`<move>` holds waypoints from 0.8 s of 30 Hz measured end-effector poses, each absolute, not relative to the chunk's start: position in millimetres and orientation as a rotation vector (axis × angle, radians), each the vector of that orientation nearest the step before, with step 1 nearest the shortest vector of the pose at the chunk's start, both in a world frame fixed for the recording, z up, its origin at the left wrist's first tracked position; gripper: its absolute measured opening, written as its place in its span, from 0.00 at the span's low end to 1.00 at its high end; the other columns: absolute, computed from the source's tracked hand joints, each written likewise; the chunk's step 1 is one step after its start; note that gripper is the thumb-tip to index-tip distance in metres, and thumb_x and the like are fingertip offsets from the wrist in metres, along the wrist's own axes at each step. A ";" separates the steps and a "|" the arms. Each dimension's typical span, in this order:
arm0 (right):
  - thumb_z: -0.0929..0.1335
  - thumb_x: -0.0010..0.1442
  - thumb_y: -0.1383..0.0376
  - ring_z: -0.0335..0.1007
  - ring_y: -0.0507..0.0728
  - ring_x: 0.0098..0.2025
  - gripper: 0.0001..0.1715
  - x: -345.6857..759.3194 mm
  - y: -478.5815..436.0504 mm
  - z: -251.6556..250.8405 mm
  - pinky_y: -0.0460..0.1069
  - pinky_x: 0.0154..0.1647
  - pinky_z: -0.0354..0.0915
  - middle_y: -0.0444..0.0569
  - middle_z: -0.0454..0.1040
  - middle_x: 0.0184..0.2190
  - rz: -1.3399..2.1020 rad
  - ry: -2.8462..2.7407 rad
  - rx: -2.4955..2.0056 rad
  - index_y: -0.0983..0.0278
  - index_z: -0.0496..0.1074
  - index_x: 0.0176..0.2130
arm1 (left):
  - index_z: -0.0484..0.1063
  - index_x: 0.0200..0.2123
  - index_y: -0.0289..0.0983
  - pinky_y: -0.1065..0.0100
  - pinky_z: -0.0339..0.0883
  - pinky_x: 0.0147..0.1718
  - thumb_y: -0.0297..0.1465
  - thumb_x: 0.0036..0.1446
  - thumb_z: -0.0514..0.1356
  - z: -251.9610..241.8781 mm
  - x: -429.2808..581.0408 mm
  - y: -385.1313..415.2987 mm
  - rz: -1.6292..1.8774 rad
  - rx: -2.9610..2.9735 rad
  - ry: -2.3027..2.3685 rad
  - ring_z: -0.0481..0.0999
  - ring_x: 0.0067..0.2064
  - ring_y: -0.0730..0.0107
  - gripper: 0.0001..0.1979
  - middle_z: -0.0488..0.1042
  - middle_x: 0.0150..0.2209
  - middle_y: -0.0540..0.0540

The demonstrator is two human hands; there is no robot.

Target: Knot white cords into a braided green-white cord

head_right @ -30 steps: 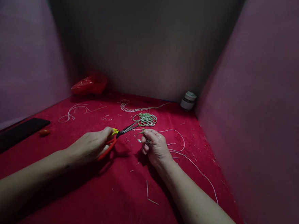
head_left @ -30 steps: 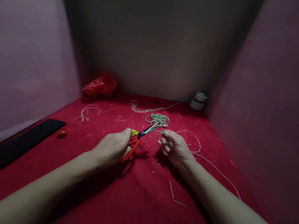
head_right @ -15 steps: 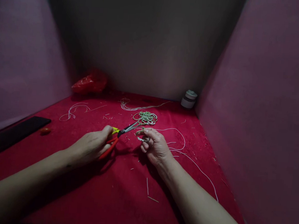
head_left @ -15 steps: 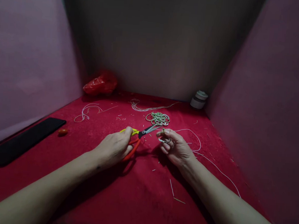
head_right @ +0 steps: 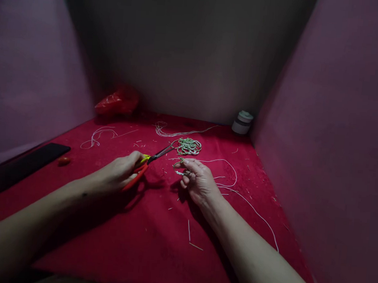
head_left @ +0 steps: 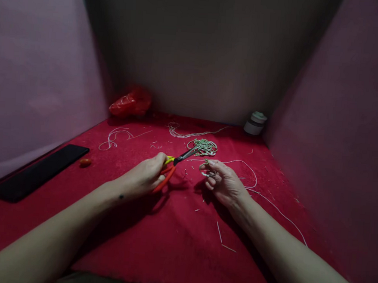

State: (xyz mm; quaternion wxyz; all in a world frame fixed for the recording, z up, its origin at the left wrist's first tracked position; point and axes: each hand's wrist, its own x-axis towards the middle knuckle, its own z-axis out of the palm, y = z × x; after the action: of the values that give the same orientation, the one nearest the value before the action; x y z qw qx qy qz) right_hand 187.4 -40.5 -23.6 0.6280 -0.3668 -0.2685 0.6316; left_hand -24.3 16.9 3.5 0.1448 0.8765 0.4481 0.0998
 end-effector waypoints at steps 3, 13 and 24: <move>0.70 0.47 0.66 0.44 0.42 0.13 0.08 187.8 -41.5 -20.7 0.41 0.12 0.44 0.41 0.69 0.19 1.496 -0.588 -0.800 0.67 0.68 0.29 | 0.53 0.30 0.39 0.70 0.55 0.24 0.35 0.53 0.49 -1.3 -24.5 11.0 0.277 2.550 1.174 0.65 0.26 0.71 0.07 0.68 0.29 0.48; 0.70 0.43 0.70 0.44 0.43 0.12 0.10 186.7 -45.4 -13.8 0.41 0.11 0.42 0.34 0.58 0.12 1.613 -0.414 -0.690 0.64 0.64 0.26 | 0.53 0.31 0.39 0.69 0.57 0.26 0.35 0.55 0.49 2.9 -18.9 -3.5 0.212 2.545 1.090 0.66 0.28 0.71 0.07 0.68 0.30 0.47; 0.71 0.42 0.70 0.45 0.43 0.11 0.13 182.3 -47.9 -13.6 0.42 0.11 0.44 0.35 0.64 0.14 1.648 -0.393 -0.690 0.63 0.60 0.25 | 0.53 0.33 0.39 0.70 0.56 0.24 0.38 0.57 0.47 0.5 -14.7 -5.3 0.174 2.572 1.163 0.67 0.26 0.70 0.09 0.69 0.29 0.47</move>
State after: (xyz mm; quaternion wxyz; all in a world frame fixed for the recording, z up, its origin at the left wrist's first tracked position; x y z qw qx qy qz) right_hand 182.3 -47.9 -13.6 0.6102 -0.2987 -0.1701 0.7138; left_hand -14.7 -5.3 0.5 0.1560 0.8984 0.4060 0.0607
